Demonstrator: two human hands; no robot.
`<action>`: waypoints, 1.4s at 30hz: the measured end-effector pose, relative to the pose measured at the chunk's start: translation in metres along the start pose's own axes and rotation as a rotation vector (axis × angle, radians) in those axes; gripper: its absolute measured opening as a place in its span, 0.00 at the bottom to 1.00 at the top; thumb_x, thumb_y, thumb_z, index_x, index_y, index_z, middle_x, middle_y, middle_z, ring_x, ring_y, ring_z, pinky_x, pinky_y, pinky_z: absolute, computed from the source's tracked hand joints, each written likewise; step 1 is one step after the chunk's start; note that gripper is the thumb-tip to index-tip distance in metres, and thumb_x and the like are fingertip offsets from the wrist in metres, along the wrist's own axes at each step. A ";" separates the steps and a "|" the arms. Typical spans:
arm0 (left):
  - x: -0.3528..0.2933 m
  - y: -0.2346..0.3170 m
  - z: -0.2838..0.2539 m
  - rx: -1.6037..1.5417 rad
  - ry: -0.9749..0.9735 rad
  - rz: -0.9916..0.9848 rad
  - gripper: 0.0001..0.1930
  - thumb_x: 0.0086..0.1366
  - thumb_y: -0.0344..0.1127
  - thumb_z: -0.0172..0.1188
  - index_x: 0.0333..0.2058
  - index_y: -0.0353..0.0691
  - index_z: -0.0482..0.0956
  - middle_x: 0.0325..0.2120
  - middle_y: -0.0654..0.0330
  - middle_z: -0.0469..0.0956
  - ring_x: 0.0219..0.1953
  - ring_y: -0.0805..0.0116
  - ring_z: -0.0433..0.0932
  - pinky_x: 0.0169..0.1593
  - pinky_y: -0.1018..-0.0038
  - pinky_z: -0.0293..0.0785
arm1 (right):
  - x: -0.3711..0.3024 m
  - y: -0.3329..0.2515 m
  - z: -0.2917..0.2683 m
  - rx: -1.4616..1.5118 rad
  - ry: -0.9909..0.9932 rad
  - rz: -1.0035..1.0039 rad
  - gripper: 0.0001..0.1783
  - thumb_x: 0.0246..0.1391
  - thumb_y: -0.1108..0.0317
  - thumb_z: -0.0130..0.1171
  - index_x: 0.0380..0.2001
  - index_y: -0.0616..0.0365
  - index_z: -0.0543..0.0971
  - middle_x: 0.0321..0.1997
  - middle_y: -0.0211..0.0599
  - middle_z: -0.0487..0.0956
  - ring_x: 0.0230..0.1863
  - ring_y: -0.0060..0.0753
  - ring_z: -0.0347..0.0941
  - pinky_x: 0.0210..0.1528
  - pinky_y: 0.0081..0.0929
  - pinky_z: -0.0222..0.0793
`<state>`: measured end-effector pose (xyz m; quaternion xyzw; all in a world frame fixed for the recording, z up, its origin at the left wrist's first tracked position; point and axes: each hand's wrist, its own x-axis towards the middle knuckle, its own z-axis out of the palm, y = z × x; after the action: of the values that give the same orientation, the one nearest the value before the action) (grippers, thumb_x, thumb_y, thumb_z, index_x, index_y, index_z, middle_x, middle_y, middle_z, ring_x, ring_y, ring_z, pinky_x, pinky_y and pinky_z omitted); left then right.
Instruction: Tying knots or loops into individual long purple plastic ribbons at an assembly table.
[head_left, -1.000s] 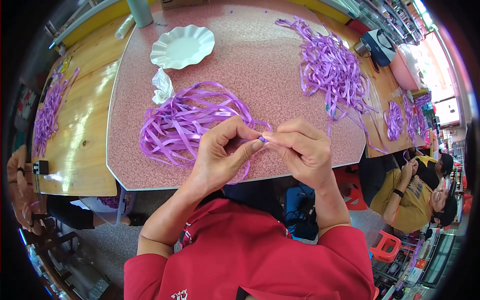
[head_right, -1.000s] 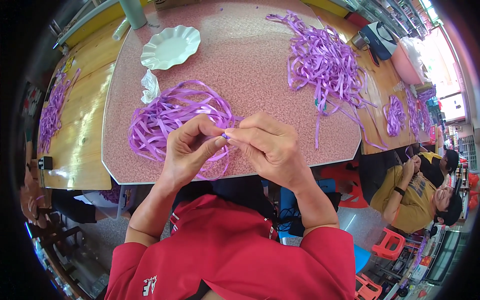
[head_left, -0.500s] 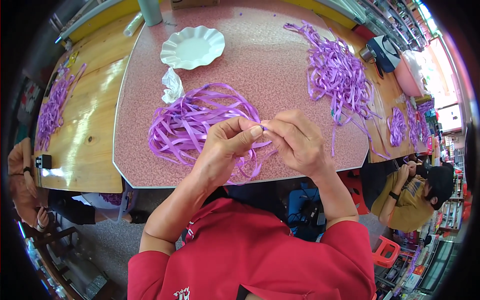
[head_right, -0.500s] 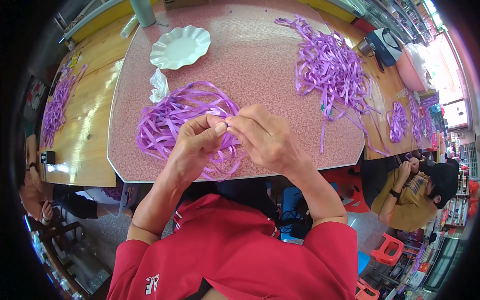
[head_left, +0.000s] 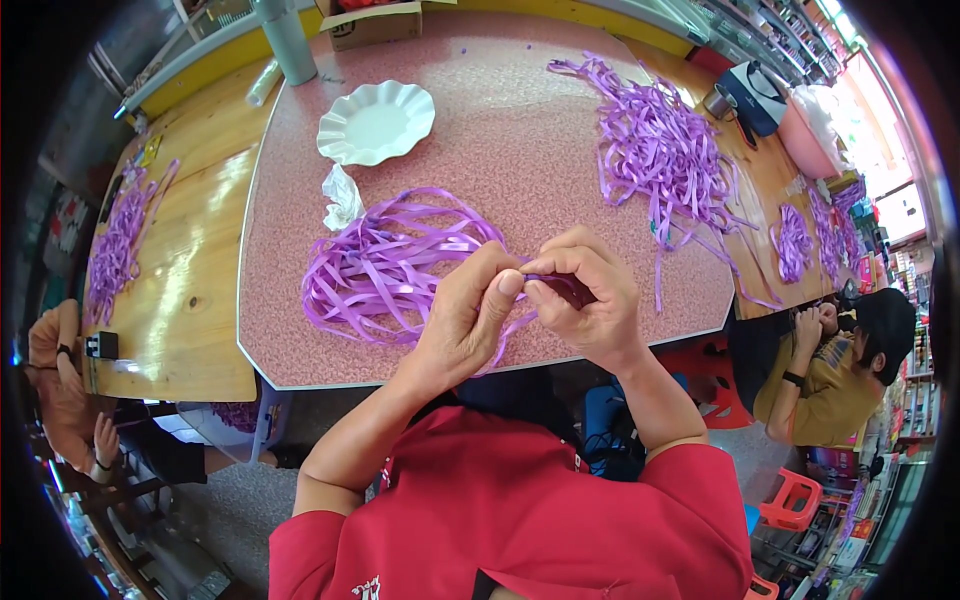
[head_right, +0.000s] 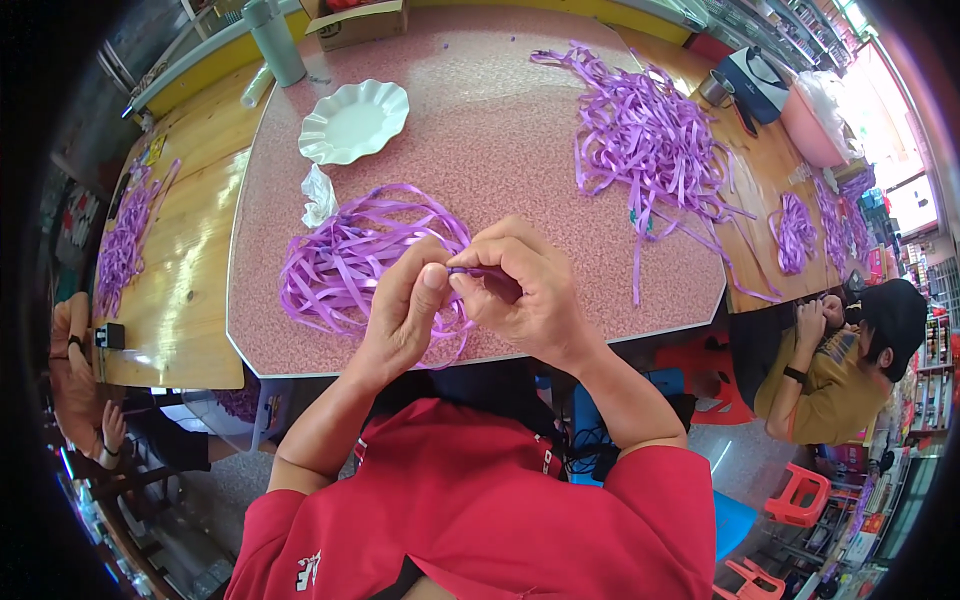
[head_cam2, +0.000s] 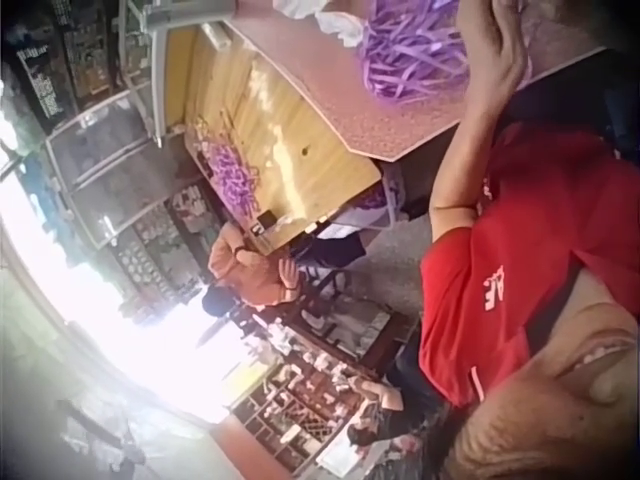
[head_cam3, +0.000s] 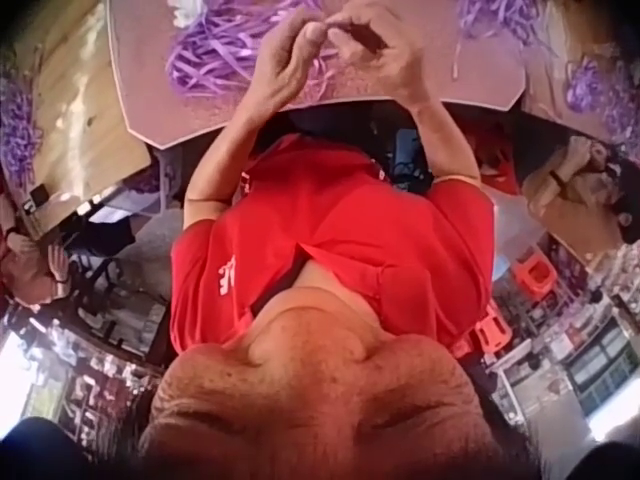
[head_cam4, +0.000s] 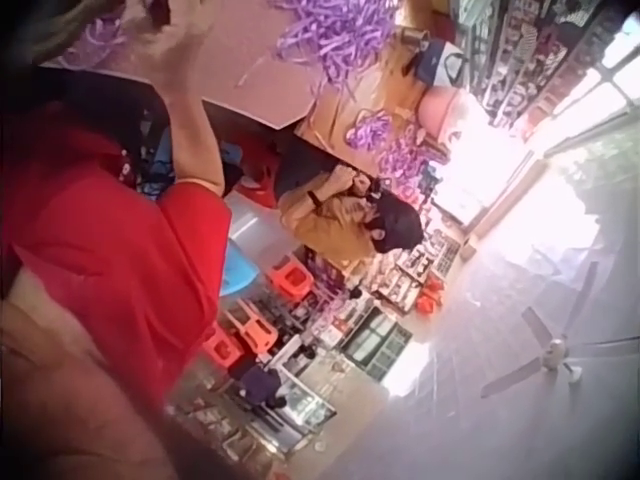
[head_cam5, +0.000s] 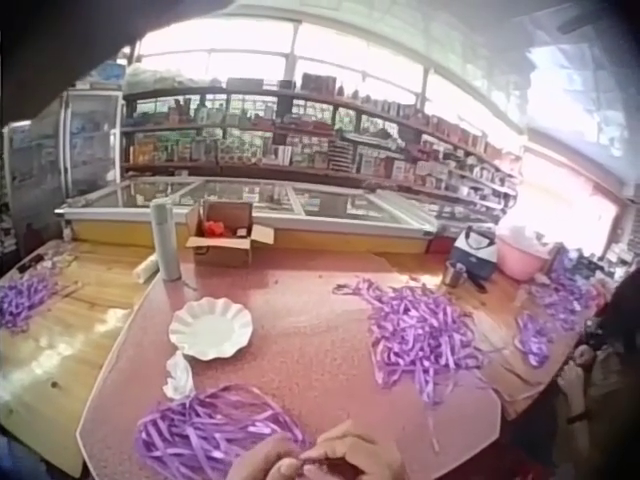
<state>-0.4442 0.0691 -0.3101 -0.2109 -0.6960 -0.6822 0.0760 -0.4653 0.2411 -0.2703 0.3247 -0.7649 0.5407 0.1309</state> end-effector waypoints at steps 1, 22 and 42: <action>0.000 0.001 0.003 0.069 0.039 0.042 0.15 0.75 0.41 0.49 0.36 0.34 0.73 0.24 0.61 0.66 0.27 0.72 0.66 0.31 0.73 0.63 | -0.001 0.001 -0.001 0.001 0.006 0.001 0.08 0.47 0.79 0.67 0.33 0.62 0.81 0.33 0.36 0.76 0.31 0.27 0.73 0.31 0.20 0.67; 0.000 -0.006 0.019 -0.466 0.262 -0.231 0.16 0.77 0.45 0.45 0.39 0.38 0.73 0.24 0.72 0.62 0.25 0.82 0.57 0.27 0.81 0.54 | 0.005 0.011 0.010 -0.032 0.112 -0.214 0.09 0.52 0.77 0.67 0.38 0.62 0.83 0.32 0.34 0.78 0.29 0.23 0.74 0.27 0.20 0.67; 0.020 0.013 -0.042 0.426 0.125 -0.172 0.08 0.64 0.24 0.61 0.42 0.35 0.78 0.32 0.66 0.77 0.33 0.79 0.74 0.39 0.82 0.71 | -0.025 0.076 -0.064 0.076 -0.100 0.178 0.07 0.58 0.70 0.62 0.37 0.63 0.83 0.30 0.35 0.80 0.32 0.26 0.76 0.34 0.25 0.71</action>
<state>-0.4652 0.0313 -0.2879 -0.0873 -0.8334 -0.5358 0.1034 -0.5047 0.3239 -0.3161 0.2868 -0.7752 0.5620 0.0313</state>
